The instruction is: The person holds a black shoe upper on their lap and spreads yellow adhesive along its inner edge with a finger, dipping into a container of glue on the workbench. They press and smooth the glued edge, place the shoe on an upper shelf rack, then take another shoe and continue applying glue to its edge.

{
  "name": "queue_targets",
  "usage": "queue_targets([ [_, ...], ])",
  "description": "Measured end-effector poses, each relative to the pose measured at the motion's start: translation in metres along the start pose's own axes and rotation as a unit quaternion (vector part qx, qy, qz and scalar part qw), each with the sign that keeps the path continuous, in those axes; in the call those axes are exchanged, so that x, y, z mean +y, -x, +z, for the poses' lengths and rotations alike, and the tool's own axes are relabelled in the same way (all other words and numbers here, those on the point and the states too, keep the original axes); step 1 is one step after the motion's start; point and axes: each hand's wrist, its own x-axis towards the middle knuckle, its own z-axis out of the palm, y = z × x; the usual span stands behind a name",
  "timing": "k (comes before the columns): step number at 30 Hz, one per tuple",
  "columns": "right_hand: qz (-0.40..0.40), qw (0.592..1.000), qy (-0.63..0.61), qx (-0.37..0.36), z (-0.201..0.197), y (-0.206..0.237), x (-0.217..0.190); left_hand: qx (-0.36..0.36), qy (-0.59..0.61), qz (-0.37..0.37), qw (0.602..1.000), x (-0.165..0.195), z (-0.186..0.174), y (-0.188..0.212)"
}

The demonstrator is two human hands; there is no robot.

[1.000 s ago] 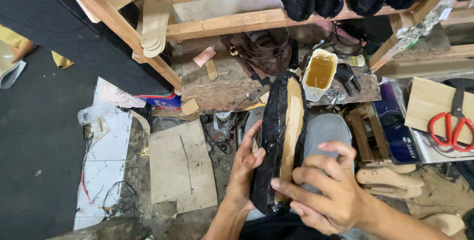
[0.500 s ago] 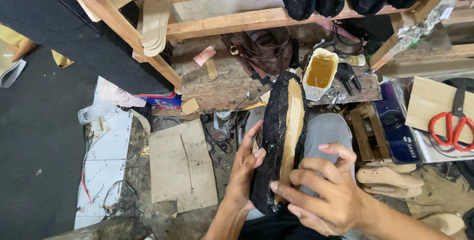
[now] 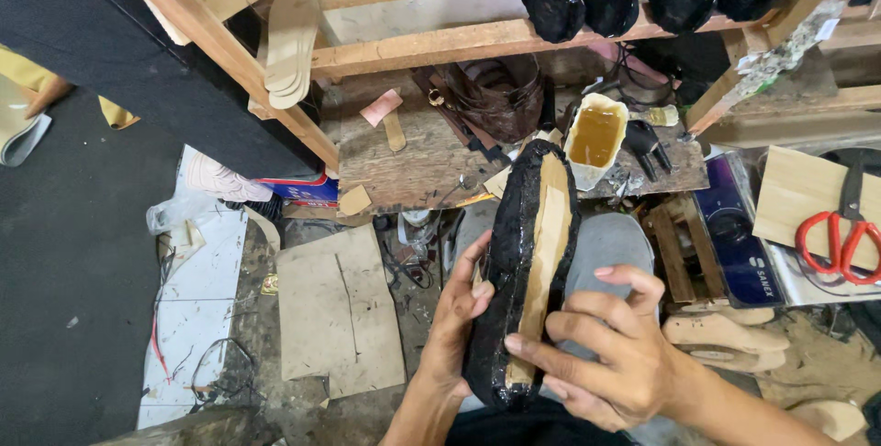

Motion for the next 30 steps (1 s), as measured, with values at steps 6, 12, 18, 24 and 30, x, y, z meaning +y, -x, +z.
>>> queue_targets([
  [6,0.040,0.998,0.040,0.016,-0.0008,-0.0017,0.0010,0.008,-0.020,-0.008,1.000,0.0009,0.0007,0.0013],
  [12,0.082,0.996,0.043,0.006,-0.0026,-0.0032,0.0060,-0.004,-0.023,-0.014,1.000,0.0002,0.0007,0.0024],
  [18,0.075,0.996,0.038,0.016,-0.0027,-0.0029,0.0088,-0.022,-0.019,-0.016,0.999,-0.0015,-0.0022,0.0012],
  [24,0.064,0.997,0.035,0.017,-0.0032,-0.0042,0.0091,-0.019,-0.024,-0.019,0.999,-0.0011,-0.0030,0.0017],
  [30,0.086,0.995,0.045,0.013,-0.0029,-0.0032,0.0081,-0.019,-0.021,-0.019,0.999,0.0008,-0.0010,0.0022],
])
